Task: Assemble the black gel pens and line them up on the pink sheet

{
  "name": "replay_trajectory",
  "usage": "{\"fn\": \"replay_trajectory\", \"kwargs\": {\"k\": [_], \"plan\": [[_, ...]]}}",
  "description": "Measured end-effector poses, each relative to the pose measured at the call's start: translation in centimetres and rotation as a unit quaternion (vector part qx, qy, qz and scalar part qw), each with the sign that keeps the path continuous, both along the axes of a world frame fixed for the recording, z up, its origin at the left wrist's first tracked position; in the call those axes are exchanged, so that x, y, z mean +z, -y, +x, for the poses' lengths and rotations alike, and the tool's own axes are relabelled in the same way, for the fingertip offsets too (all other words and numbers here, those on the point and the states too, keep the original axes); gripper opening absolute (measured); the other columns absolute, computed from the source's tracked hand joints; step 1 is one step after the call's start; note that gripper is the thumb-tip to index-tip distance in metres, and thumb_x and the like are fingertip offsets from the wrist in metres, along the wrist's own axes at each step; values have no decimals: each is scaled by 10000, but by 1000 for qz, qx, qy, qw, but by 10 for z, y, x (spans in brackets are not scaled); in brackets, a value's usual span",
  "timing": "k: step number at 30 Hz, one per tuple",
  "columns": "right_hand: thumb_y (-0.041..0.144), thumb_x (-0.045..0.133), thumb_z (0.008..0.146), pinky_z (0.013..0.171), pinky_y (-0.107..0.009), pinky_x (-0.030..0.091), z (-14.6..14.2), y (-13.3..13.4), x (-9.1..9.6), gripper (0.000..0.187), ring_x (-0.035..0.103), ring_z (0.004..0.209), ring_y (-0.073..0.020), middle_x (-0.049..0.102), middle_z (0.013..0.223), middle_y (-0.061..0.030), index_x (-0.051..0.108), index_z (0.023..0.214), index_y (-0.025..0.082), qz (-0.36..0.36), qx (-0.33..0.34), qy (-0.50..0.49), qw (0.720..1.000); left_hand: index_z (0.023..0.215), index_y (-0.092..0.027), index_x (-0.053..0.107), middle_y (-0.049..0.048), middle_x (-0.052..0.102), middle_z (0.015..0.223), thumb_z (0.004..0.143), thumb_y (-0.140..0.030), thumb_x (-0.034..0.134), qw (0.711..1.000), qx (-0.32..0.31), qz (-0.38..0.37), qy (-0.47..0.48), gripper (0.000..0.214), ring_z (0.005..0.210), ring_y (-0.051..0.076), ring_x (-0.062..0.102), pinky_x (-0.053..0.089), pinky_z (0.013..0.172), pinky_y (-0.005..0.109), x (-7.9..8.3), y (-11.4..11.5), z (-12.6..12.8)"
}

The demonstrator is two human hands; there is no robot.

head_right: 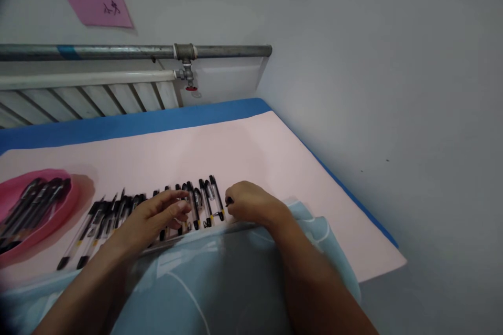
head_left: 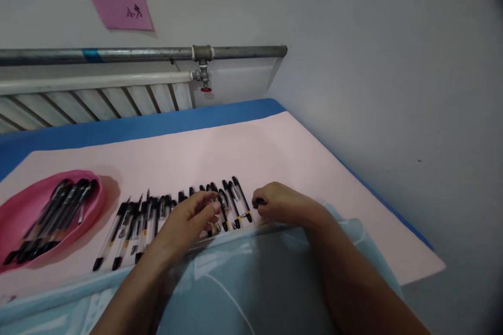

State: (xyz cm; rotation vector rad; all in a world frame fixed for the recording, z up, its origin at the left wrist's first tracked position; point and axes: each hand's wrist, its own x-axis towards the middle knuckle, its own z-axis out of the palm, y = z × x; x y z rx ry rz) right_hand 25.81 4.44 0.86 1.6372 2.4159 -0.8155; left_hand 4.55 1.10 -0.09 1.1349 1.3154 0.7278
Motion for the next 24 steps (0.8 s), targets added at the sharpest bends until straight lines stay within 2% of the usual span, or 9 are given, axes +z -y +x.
{"fn": "replay_trajectory", "kwargs": {"k": [6,9,11,13,18,24], "plan": [[127,491,638,533,-217,315,-1,-1,2,191,532,631,-138,652,723,-51,655,731,157,-12,-6,-17,1000,1041,-148,588,97,663,899,677,-396,614,1000,-12,1,-9,441,713,183,612,466,608,294,0,0,-1],[172,462,724,662,-232,365,-4,-4,0,273,558,789,-171,657,904,-89,639,927,132,56,-58,-63,995,1055,-153,587,100,664,920,686,-390,607,1000,-17,5,-12,439,725,189,615,467,623,304,0,0,-1],[185,450,752,739,-247,366,-7,-6,-3,379,545,873,-185,623,1029,-114,560,1107,110,103,-100,-84,986,1054,-156,585,99,660,931,694,-390,599,1000,-23,6,-18,429,723,188,614,467,626,307,-1,0,-2],[171,459,740,754,-253,362,-8,-7,-7,441,537,872,-184,606,1044,-119,505,1175,108,119,-105,-82,984,1054,-155,580,102,653,943,708,-391,584,999,-32,7,-23,419,723,188,613,470,630,312,-2,0,-2],[136,462,714,722,-239,346,-7,-7,-16,286,517,807,-169,600,903,-92,588,972,132,125,-29,-57,990,1055,-156,579,109,654,949,715,-386,579,999,-33,9,-24,411,722,191,610,471,631,316,-2,-1,-3],[136,441,751,691,-226,329,-8,-9,-22,198,507,774,-150,599,859,-68,588,884,145,151,0,-62,987,1051,-158,579,84,649,908,706,-396,583,999,-37,15,-36,419,720,183,608,471,627,302,-2,-1,-4]]}}
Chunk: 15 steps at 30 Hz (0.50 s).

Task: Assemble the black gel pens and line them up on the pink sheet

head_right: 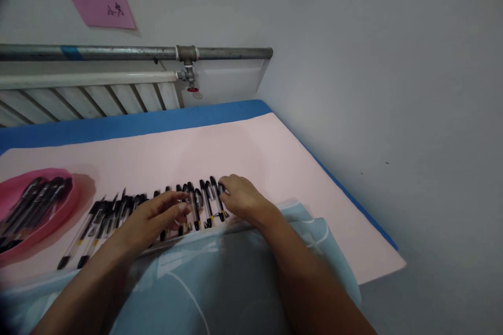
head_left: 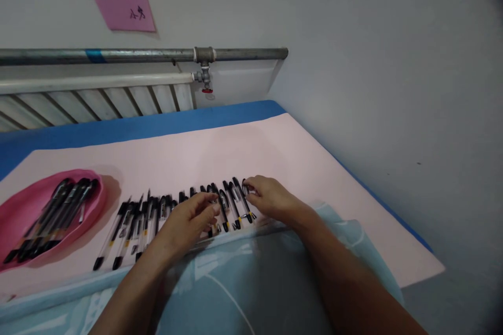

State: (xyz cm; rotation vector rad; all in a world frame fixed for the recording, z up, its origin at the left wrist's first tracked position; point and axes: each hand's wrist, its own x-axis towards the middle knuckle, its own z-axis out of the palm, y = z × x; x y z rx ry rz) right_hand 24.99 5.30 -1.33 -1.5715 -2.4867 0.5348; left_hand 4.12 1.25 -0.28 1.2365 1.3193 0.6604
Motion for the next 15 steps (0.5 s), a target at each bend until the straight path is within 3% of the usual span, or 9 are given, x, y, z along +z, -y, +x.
{"fn": "replay_trajectory", "kwargs": {"k": [7,12,14,15], "plan": [[140,450,758,680,-227,345,-1,-1,3,200,525,768,-149,612,857,-65,610,877,158,-10,2,-6,1000,1053,-165,565,60,645,866,713,-402,571,1000,14,2,-4,415,731,168,602,480,644,294,-3,-3,-5],[172,389,780,703,-266,383,-2,0,8,239,558,792,-183,626,868,-92,617,847,155,-9,-4,-27,1000,1044,-150,568,62,654,842,745,-361,535,991,114,63,-8,368,699,146,614,479,621,260,3,-13,-29],[228,390,786,725,-296,399,0,-5,3,243,569,813,-203,630,872,-90,618,842,170,-26,1,-44,999,1081,-144,554,74,665,848,780,-357,486,976,165,118,-80,375,691,152,624,478,610,257,6,-21,-53],[260,403,778,720,-311,408,1,-8,0,239,576,798,-211,632,857,-88,620,835,177,-34,-7,-50,998,1085,-144,557,78,669,863,795,-345,464,953,206,151,-161,365,717,158,629,478,636,260,7,-25,-69]]}}
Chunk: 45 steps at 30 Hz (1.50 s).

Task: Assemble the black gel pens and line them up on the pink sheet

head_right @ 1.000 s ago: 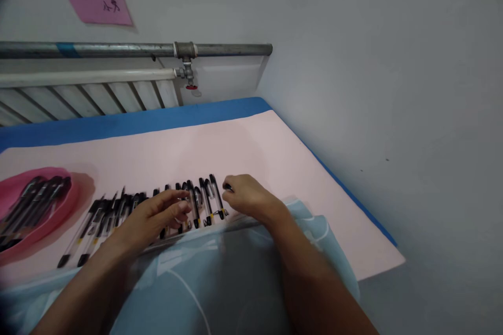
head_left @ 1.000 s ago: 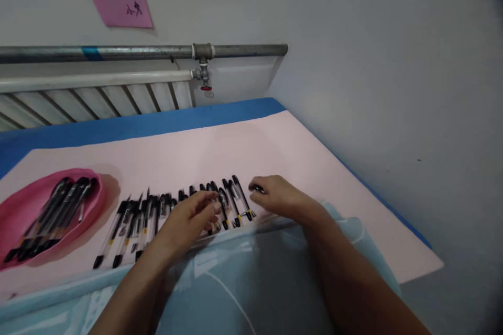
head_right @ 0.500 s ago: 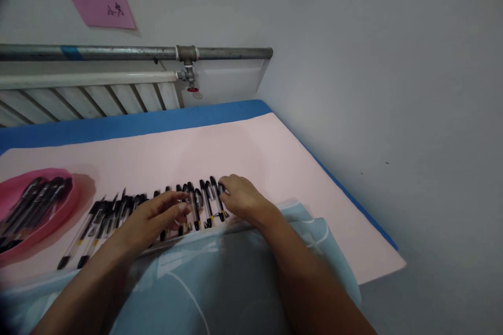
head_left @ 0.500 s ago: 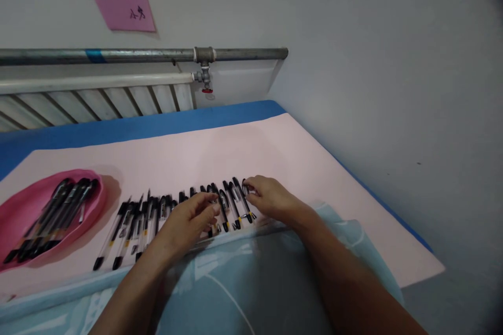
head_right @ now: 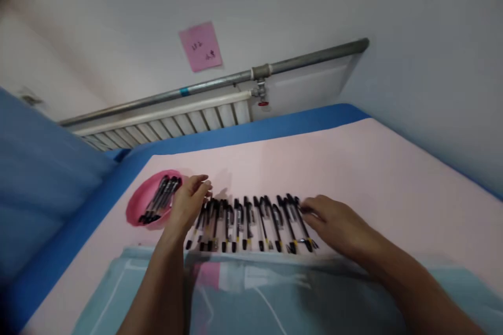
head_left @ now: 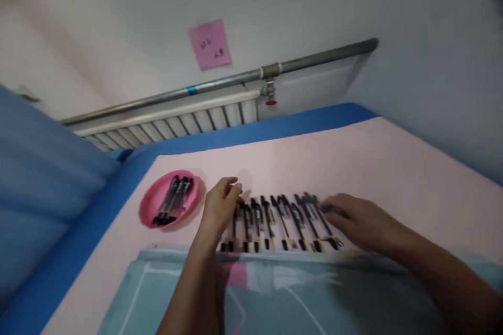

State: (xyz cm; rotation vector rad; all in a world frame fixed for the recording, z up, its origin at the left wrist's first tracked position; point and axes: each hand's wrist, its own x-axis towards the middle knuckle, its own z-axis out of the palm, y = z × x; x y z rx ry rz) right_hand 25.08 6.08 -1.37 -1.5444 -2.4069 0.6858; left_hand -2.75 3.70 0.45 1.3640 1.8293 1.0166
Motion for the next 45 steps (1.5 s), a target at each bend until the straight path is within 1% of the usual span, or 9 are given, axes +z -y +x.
{"fn": "replay_trajectory", "kwargs": {"k": [3,6,12,19,24,27,31,35,45], "plan": [[320,415,770,695,-330,432,3,-7,-9,254,592,788,-225,639,881,-95,616,856,190,-7,-29,-23,999,1072,-144,577,108,652,998,819,-290,408,953,163,13,-256,337,923,206,598,439,807,307,6,-4,-47],[343,417,770,671,-330,447,4,-7,-10,259,602,766,-227,645,878,-97,616,849,197,-5,-45,-31,999,1007,-93,608,197,618,1038,793,-248,414,914,241,-42,-323,328,1019,306,546,392,858,413,7,-2,-80],[365,400,787,628,-308,454,5,-6,-13,273,607,722,-212,648,834,-84,620,831,210,15,-32,-45,998,1006,-114,612,224,612,1028,667,-275,561,881,273,-140,-360,379,965,388,554,409,761,476,-10,-5,-96],[365,424,770,621,-305,455,5,-6,-9,260,608,712,-209,652,824,-80,623,806,201,31,-54,-73,995,965,-116,621,222,643,950,763,-287,449,883,270,-135,-359,316,874,374,587,399,711,477,-7,-7,-99],[381,455,768,662,-312,455,-6,2,11,252,602,749,-206,650,856,-72,624,825,202,57,-113,-153,980,984,-158,577,105,639,879,848,-323,334,921,220,0,-320,323,789,205,582,413,654,297,14,-1,-54],[383,462,789,756,-314,447,-22,15,22,251,590,815,-193,645,872,-62,620,836,194,34,-126,-287,949,959,-186,544,-20,519,635,818,-423,408,994,51,76,52,307,444,79,411,294,418,196,14,10,12],[431,392,852,744,-303,457,-44,30,21,344,585,843,-176,636,913,-67,585,985,178,-90,-122,-504,850,818,-192,503,-89,385,532,728,-486,543,918,-123,-105,361,310,351,17,211,133,351,156,10,35,92],[441,423,846,693,-276,446,-53,36,17,321,571,759,-151,631,837,-55,584,862,164,-137,-134,-578,793,858,-202,499,-104,361,491,657,-518,613,892,-113,-173,402,392,350,12,227,123,357,145,8,47,116],[390,472,829,636,-252,439,-54,41,24,250,522,629,-117,588,689,-4,552,746,169,-131,-144,-579,792,898,-196,534,-105,289,457,688,-532,575,902,-120,-194,367,398,328,27,197,103,320,152,10,49,110]]}}
